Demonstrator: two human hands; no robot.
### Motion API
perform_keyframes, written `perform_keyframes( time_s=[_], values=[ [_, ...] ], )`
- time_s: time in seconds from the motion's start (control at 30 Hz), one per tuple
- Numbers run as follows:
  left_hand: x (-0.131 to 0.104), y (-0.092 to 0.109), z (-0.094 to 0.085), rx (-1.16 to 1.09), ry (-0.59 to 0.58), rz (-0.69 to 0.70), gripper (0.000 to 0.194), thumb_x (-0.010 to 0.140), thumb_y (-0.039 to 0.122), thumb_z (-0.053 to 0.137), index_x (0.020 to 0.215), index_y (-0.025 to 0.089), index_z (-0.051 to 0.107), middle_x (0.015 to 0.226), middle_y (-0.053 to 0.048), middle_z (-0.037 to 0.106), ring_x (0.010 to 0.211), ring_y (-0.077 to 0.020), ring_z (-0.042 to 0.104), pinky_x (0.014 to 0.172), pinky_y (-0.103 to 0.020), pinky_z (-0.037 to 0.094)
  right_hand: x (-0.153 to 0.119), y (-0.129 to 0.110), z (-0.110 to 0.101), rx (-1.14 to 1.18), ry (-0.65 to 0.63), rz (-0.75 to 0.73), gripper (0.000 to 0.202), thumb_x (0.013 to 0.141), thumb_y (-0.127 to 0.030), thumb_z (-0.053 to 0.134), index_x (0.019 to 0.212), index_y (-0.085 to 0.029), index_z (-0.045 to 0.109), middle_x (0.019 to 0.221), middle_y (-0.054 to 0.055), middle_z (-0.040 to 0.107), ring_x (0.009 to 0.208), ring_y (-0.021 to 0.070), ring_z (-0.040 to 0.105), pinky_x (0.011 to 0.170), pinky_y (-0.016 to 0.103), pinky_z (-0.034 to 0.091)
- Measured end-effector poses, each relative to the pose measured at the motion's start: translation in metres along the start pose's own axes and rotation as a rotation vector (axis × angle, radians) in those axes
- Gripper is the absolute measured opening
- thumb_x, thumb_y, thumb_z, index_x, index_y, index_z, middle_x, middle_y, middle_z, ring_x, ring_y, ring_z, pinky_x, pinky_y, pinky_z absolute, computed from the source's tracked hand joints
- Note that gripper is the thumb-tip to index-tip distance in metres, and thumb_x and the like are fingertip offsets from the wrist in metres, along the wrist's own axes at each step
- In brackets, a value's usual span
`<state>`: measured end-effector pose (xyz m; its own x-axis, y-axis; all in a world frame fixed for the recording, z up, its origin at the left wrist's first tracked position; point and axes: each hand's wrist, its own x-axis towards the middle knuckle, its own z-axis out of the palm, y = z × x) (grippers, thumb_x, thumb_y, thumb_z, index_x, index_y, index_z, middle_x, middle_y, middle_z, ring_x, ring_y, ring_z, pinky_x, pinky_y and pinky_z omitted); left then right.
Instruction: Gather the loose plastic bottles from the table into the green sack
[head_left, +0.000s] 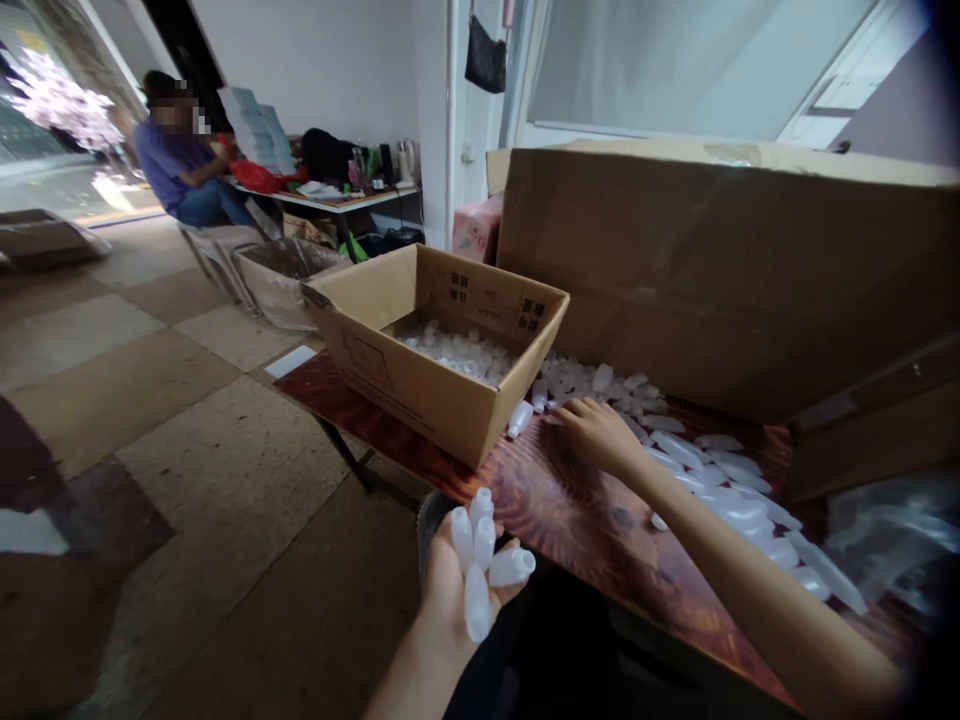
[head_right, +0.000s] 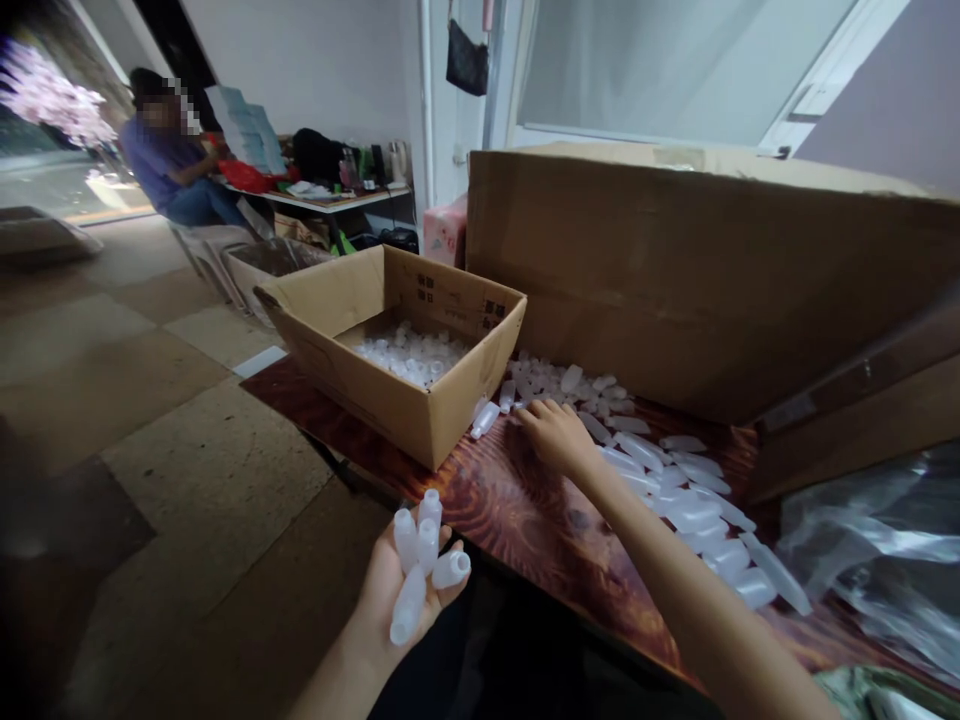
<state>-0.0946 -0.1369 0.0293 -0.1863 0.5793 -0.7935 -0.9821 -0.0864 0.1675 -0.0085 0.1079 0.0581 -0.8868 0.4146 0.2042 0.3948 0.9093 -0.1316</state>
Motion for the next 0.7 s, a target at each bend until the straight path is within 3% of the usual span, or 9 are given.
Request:
perform_keyframes(
  time_s=[0.13, 0.17, 0.23, 0.3, 0.37, 0.5, 0.7],
  values=[
    [0.001, -0.001, 0.002, -0.021, -0.032, 0.037, 0.029, 0.084, 0.045, 0.057, 0.103, 0.023, 0.060, 0.074, -0.002, 0.065, 0.064, -0.0225, 0.066, 0.065, -0.038, 0.053, -0.042, -0.059, -0.026, 0.150, 0.149, 0.040, 0.034, 0.098, -0.028, 0.040, 0.130, -0.018, 0.048, 0.106, 0.011, 0.062, 0.094, 0.0192, 0.060, 0.079, 0.029, 0.048],
    [0.001, -0.001, 0.003, -0.033, -0.062, 0.045, 0.027, 0.083, 0.042, 0.058, 0.101, 0.022, 0.061, 0.073, -0.002, 0.065, 0.063, -0.0222, 0.065, 0.064, -0.037, 0.053, -0.057, -0.077, -0.031, 0.334, 0.248, 0.027, 0.032, 0.096, -0.030, 0.046, 0.127, -0.020, 0.049, 0.108, 0.010, 0.062, 0.095, 0.0196, 0.061, 0.078, 0.029, 0.050],
    [0.003, -0.004, 0.006, -0.086, -0.158, 0.055, 0.020, 0.084, 0.037, 0.057, 0.091, 0.018, 0.061, 0.068, -0.003, 0.062, 0.059, -0.0190, 0.062, 0.059, -0.032, 0.053, -0.087, -0.111, -0.033, 0.553, 0.290, -0.055, 0.030, 0.093, -0.025, 0.054, 0.122, -0.026, 0.050, 0.109, 0.006, 0.064, 0.100, 0.0195, 0.061, 0.082, 0.030, 0.051],
    [0.004, -0.008, 0.011, -0.153, -0.248, 0.047, 0.020, 0.086, 0.033, 0.052, 0.079, 0.015, 0.058, 0.064, -0.004, 0.058, 0.055, -0.0151, 0.059, 0.055, -0.026, 0.051, -0.107, -0.135, -0.025, 0.603, 0.308, -0.128, 0.030, 0.090, -0.019, 0.057, 0.119, -0.026, 0.052, 0.104, 0.005, 0.065, 0.098, 0.0195, 0.061, 0.084, 0.032, 0.052],
    [0.003, -0.013, 0.015, -0.186, -0.285, 0.023, 0.023, 0.089, 0.030, 0.046, 0.075, 0.014, 0.055, 0.063, -0.005, 0.056, 0.055, -0.0132, 0.057, 0.053, -0.023, 0.050, -0.117, -0.145, -0.011, 0.583, 0.375, -0.157, 0.029, 0.089, -0.015, 0.058, 0.117, -0.023, 0.053, 0.101, 0.006, 0.065, 0.099, 0.0208, 0.059, 0.084, 0.037, 0.053],
    [0.001, -0.022, 0.017, -0.184, -0.280, 0.006, 0.024, 0.090, 0.030, 0.043, 0.076, 0.014, 0.054, 0.064, -0.005, 0.056, 0.055, -0.0129, 0.056, 0.054, -0.023, 0.049, -0.120, -0.141, 0.013, 0.506, 0.536, -0.172, 0.026, 0.089, -0.013, 0.060, 0.114, -0.016, 0.055, 0.097, 0.009, 0.065, 0.100, 0.0228, 0.055, 0.083, 0.041, 0.052],
    [-0.005, -0.026, 0.017, -0.179, -0.240, 0.073, 0.024, 0.090, 0.032, 0.043, 0.075, 0.016, 0.053, 0.063, -0.004, 0.055, 0.054, -0.0142, 0.054, 0.055, -0.026, 0.049, -0.123, -0.141, 0.025, 0.426, 0.675, -0.167, 0.024, 0.088, -0.011, 0.061, 0.111, -0.013, 0.055, 0.093, 0.009, 0.066, 0.098, 0.0236, 0.053, 0.080, 0.040, 0.052]
  ],
)
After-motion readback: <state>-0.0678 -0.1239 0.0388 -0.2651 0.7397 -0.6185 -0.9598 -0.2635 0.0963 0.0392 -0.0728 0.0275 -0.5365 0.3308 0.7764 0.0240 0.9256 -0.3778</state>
